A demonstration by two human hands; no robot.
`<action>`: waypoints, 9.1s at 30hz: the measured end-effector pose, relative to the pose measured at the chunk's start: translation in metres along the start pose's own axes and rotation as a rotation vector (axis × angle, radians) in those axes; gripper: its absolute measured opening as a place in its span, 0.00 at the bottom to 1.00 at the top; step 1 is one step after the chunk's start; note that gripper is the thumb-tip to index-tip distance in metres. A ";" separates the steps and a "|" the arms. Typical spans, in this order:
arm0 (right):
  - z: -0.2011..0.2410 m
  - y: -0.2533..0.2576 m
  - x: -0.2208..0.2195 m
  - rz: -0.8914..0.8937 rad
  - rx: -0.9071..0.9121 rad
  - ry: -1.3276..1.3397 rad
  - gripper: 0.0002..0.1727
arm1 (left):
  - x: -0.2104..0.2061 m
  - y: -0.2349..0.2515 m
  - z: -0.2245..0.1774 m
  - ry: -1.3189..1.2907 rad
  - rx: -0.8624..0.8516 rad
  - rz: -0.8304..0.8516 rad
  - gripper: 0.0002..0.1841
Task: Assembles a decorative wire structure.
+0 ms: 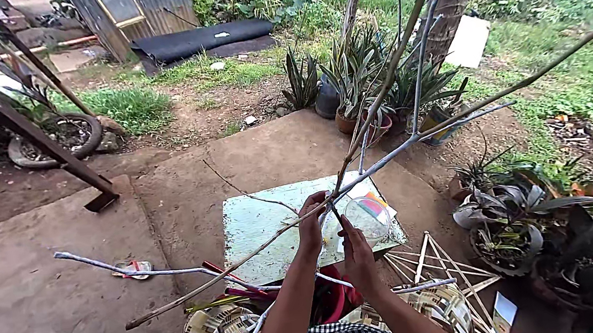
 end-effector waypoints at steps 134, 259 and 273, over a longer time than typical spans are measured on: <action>0.001 -0.044 0.064 -0.048 -0.227 0.579 0.26 | -0.010 -0.006 0.014 0.223 -0.249 -0.146 0.16; 0.017 0.006 0.019 0.098 -0.184 0.241 0.24 | 0.072 -0.126 -0.125 -0.115 -0.606 -0.341 0.10; 0.024 0.040 0.056 0.371 -0.428 0.192 0.22 | 0.073 -0.120 -0.134 0.020 -0.671 -0.351 0.12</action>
Point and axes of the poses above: each hand's wrist, its own y-axis towards the middle knuckle, its own x-axis out of the back of the hand, z = x × y, the point moved 5 cm from there along y, towards the middle knuckle, and after that the axes turned 6 degrees about -z, right-handed, at the moved point
